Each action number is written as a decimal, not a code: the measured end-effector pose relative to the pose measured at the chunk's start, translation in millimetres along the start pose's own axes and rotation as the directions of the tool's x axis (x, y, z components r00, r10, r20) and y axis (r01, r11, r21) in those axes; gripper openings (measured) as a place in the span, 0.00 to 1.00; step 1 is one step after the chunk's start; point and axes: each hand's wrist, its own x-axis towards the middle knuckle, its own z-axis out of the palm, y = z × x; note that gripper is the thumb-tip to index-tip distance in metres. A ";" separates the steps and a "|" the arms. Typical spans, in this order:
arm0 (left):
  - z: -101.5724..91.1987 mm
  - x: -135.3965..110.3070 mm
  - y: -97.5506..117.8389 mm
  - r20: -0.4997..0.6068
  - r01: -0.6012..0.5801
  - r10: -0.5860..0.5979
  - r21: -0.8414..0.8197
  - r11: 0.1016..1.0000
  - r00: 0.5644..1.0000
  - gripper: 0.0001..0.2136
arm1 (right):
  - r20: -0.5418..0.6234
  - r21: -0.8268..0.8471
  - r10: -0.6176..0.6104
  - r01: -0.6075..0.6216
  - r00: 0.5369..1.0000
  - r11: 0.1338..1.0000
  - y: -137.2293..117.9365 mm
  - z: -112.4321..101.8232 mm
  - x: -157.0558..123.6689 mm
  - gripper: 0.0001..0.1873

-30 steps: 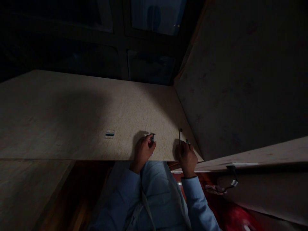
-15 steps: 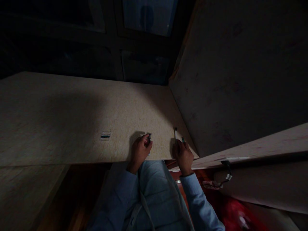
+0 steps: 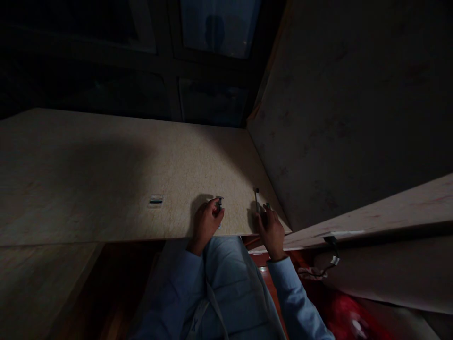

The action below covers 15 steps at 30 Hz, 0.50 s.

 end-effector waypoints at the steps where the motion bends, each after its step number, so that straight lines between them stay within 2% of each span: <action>1: 0.3 0.0 -0.2 -0.001 -0.003 0.003 0.002 1.000 1.000 0.15 | -0.002 0.043 -0.012 0.012 1.000 0.999 2.7 -0.6 -0.7 0.27; 8: 1.2 -0.4 0.3 0.001 0.002 -0.002 0.003 1.000 1.000 0.15 | 0.015 0.323 -0.043 0.036 0.999 0.946 13.6 -12.3 -8.0 0.26; 12: 0.0 -0.2 1.5 0.001 0.010 -0.010 -0.009 1.000 1.000 0.14 | -0.012 0.415 0.044 -0.035 0.999 0.909 10.4 -26.4 -19.1 0.26; 15: -0.5 -0.1 1.5 0.007 0.006 -0.006 -0.013 1.000 1.000 0.14 | -0.116 0.455 0.149 -0.081 0.982 0.887 8.8 -35.1 -31.0 0.26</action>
